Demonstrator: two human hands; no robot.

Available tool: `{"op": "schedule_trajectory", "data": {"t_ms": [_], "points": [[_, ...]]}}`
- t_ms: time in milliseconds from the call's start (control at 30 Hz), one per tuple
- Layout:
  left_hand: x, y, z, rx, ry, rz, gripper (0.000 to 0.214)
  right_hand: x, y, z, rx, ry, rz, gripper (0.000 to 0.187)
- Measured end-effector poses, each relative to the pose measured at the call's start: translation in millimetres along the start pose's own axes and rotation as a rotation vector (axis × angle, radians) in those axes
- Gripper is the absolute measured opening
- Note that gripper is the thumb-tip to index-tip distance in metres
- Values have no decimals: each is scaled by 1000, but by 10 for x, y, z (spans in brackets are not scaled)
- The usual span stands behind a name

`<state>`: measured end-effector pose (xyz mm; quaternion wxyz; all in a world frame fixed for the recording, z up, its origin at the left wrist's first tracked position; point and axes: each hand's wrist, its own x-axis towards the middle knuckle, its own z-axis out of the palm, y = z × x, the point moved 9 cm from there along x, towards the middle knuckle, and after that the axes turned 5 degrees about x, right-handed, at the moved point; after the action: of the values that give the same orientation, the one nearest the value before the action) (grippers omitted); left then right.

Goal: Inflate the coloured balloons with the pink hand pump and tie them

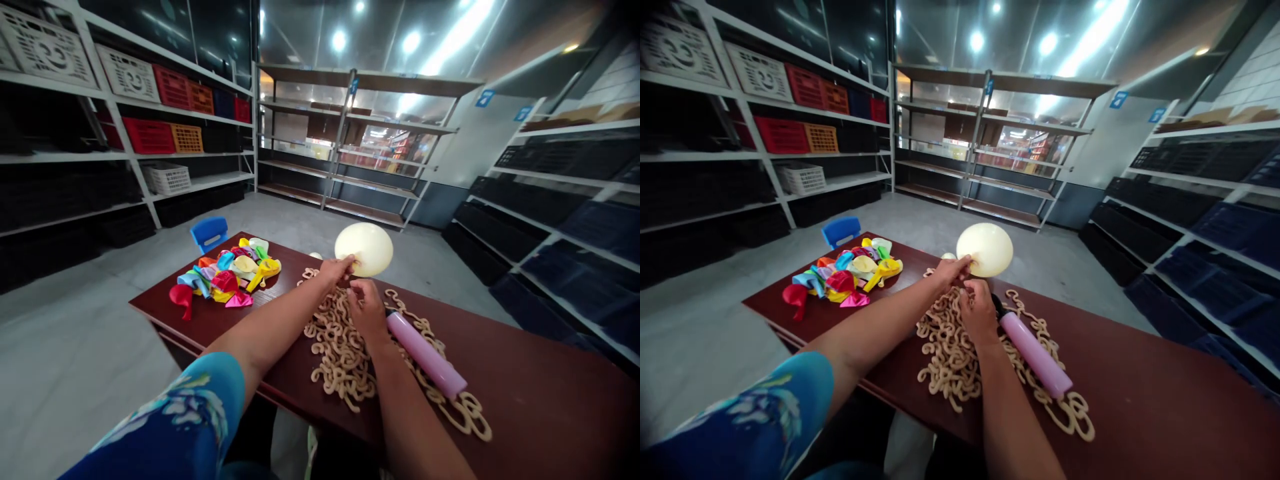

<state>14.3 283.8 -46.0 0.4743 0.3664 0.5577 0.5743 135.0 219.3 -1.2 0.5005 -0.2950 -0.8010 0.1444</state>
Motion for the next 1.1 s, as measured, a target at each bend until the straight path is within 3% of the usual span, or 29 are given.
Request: {"op": "schedule_trajectory", "data": {"t_ms": [100, 200, 267, 367, 500, 600, 800, 933, 1000, 1100], "points": [[48, 41, -87, 192, 27, -26, 49, -7, 18, 7, -23, -8, -11, 19], [-25, 229, -350, 520, 92, 122, 38, -11, 34, -1, -38, -2, -3, 18], [-134, 383, -607, 796, 160, 240, 29, -13, 41, 4, -50, -4, 6, 17], [-324, 559, -1093, 1112, 272, 307, 22, -15, 50, 23, -64, -17, 24, 15], [-509, 607, -1788, 1386, 371, 112, 29, -16, 53, 49, -86, -41, 44, 14], [-592, 523, -2141, 1498, 385, -54, 31, -19, 44, 76, -98, -63, 41, 14], [-628, 275, -2292, 1468, 311, -48, 26, -33, 75, 109, -110, -78, 36, 14], [-651, 290, -2333, 1324, 336, 16, 19, -39, 114, 113, -107, -82, 50, 14], [-664, 338, -2364, 1133, 369, 13, 20, -39, 109, 109, -101, -81, 52, 15], [-643, 345, -2259, 592, 342, -28, 18, -36, 67, 106, -83, -84, 55, 15]]}}
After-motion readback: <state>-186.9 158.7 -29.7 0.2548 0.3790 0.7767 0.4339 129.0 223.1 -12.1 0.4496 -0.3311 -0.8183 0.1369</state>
